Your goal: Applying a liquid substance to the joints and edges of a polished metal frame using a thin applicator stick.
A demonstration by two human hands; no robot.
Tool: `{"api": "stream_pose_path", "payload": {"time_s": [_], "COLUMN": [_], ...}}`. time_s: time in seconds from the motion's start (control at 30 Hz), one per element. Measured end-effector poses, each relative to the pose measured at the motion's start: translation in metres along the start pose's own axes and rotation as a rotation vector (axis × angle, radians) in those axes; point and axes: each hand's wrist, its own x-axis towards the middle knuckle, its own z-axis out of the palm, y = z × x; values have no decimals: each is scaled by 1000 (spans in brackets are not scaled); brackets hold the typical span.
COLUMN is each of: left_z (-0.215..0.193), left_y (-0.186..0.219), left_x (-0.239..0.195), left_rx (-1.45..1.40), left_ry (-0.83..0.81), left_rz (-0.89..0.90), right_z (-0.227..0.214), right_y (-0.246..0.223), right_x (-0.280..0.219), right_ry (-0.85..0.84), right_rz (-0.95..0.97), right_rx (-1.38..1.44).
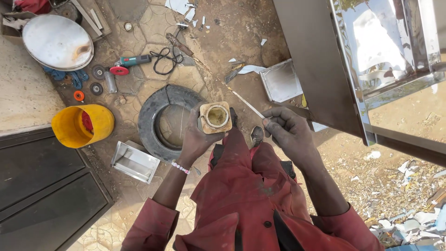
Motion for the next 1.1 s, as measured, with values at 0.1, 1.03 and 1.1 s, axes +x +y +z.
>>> {"api": "stream_pose_path", "payload": {"time_s": [0.1,1.03,1.1], "left_z": [-4,439,461], "left_y": [-2,-77,-67], "left_x": [-20,-431,-429], "left_rx": [56,-147,-127], "left_ry": [-107,-887,-946], "left_rz": [15,145,-4], "right_z": [-2,-366,-383], "right_y": [8,221,221], "right_x": [-12,-358,-372], "right_ry": [4,-55,110], "right_rz": [-9,245,311], "right_rx": [33,-182,72]}}
